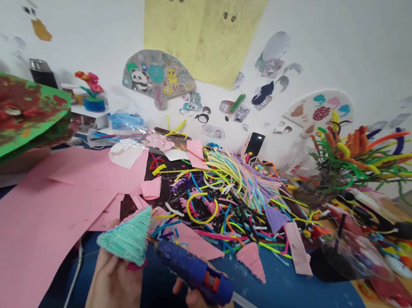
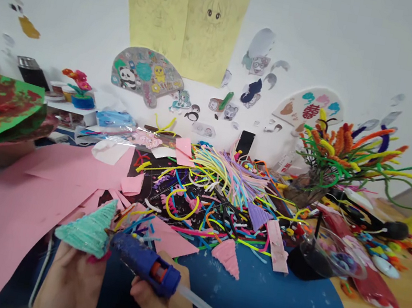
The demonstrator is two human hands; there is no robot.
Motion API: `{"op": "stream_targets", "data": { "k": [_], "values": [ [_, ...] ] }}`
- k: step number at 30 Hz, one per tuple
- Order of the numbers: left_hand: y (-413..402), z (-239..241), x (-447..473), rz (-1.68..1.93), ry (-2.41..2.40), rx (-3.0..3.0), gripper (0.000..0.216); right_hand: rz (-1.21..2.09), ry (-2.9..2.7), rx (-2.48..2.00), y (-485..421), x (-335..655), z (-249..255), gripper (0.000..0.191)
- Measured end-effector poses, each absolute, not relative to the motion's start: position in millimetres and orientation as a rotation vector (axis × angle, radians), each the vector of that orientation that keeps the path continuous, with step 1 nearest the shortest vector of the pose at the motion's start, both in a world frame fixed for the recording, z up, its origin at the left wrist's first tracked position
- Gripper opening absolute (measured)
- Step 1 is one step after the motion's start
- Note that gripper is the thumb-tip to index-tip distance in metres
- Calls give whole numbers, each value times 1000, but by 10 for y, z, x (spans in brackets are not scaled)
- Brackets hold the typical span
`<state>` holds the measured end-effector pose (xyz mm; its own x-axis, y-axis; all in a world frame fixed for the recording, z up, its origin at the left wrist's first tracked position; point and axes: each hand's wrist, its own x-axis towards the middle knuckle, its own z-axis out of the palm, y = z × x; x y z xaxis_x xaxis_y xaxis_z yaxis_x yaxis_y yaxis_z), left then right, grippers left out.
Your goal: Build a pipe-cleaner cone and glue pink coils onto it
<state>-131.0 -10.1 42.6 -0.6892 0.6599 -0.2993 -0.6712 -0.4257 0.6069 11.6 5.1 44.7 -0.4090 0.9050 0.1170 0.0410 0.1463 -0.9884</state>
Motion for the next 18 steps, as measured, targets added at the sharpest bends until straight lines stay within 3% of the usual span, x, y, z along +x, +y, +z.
{"op": "stream_targets", "data": {
  "k": [4,15,18],
  "values": [
    [-117,400,-1341,2196,930,-13,42,1293,-1612,-826,108,72,336,59],
    [-79,468,-1350,2197,811,101,36,1078,-1553,-753,315,-128,-52,79],
    [-67,575,-1421,2244,801,139,33,1039,-1500,-808,409,-170,-55,73]
  ]
}}
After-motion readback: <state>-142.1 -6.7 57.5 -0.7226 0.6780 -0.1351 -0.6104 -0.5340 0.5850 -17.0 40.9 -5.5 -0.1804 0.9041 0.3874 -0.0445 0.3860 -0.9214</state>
